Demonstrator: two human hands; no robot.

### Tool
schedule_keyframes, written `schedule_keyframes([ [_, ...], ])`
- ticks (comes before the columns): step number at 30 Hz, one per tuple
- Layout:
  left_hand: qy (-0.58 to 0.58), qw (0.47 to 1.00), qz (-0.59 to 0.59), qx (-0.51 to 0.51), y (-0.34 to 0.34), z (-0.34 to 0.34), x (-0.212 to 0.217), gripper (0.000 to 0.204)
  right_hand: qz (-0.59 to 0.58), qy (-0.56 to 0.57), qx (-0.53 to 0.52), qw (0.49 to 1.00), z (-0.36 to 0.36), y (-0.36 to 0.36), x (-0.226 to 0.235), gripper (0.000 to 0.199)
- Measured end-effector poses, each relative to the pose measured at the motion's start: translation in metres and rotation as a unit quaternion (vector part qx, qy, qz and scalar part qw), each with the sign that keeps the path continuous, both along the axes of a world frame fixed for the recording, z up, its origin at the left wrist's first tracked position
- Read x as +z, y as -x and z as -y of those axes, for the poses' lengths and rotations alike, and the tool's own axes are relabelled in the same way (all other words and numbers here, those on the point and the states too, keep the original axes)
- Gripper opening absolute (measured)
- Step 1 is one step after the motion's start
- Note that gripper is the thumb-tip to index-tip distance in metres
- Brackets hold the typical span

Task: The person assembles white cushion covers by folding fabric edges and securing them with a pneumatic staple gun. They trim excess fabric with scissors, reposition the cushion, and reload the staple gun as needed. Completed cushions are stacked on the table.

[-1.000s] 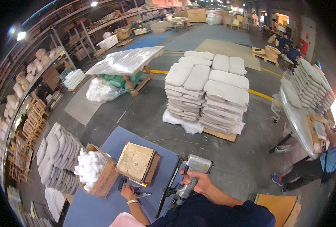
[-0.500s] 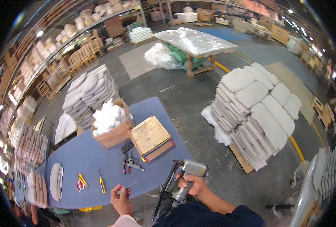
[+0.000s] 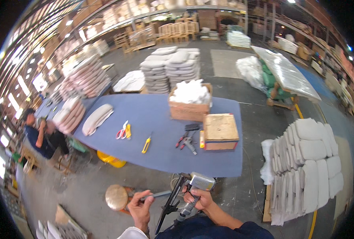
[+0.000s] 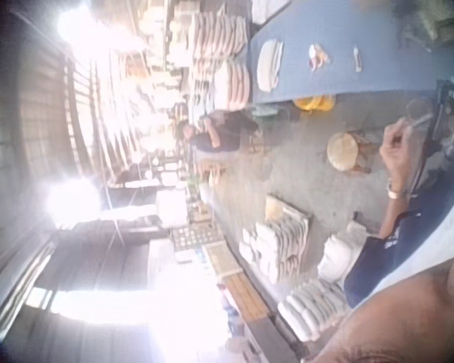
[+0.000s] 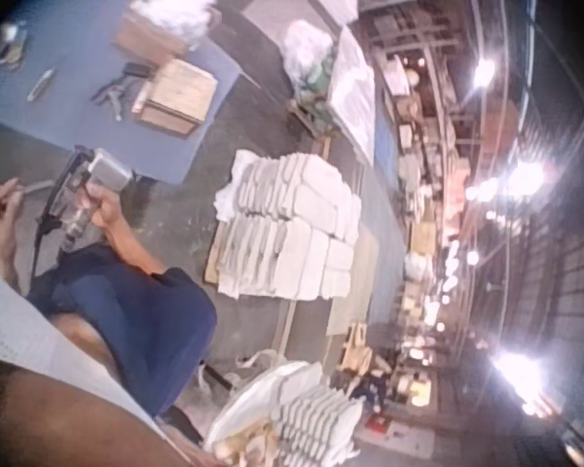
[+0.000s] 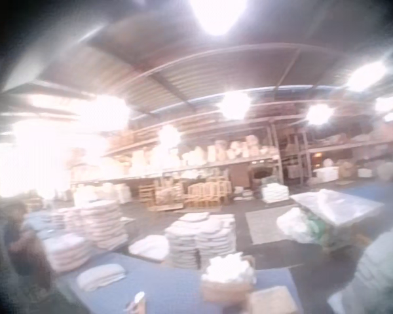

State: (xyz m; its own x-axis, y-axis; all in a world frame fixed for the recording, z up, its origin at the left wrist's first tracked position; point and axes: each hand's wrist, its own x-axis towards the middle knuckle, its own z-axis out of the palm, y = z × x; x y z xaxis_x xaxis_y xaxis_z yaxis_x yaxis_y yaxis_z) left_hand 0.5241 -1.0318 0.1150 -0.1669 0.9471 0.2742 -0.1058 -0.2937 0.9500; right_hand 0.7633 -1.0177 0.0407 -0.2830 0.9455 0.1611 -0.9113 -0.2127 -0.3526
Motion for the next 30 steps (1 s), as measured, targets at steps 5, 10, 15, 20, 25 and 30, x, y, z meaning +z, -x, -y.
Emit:
schedule_keyframes([
  [5, 0.054, 0.986, -0.123, 0.097, 0.103, 0.084, -0.001, 0.021, 0.032, -0.007, 0.121, 0.992, 0.018, 0.106, 0.003, 0.039],
  [10, 0.084, 0.968, -0.206, 0.119, 0.167, 0.145, 0.009, 0.018, 0.086, -0.014, 0.194, 0.977, 0.056, 0.190, 0.010, 0.042],
  [15, 0.084, 0.940, -0.206, 0.259, 0.215, 0.194, 0.026, 0.017, 0.082, 0.022, 0.315, 0.945, 0.070, 0.280, 0.029, 0.041],
  [20, 0.078, 0.897, -0.229, 0.371, 0.261, 0.203, 0.031, 0.017, 0.016, 0.055, 0.410, 0.910, 0.056, 0.370, 0.039, 0.035],
  [25, 0.101, 0.884, -0.280, 0.361, 0.325, 0.181, 0.037, 0.018, -0.021, 0.088, 0.435, 0.896, 0.027, 0.447, 0.018, 0.039],
  [30, 0.150, 0.896, -0.305, 0.286, 0.404, 0.151, 0.049, 0.031, -0.023, 0.109, 0.417, 0.902, -0.006, 0.529, 0.021, 0.040],
])
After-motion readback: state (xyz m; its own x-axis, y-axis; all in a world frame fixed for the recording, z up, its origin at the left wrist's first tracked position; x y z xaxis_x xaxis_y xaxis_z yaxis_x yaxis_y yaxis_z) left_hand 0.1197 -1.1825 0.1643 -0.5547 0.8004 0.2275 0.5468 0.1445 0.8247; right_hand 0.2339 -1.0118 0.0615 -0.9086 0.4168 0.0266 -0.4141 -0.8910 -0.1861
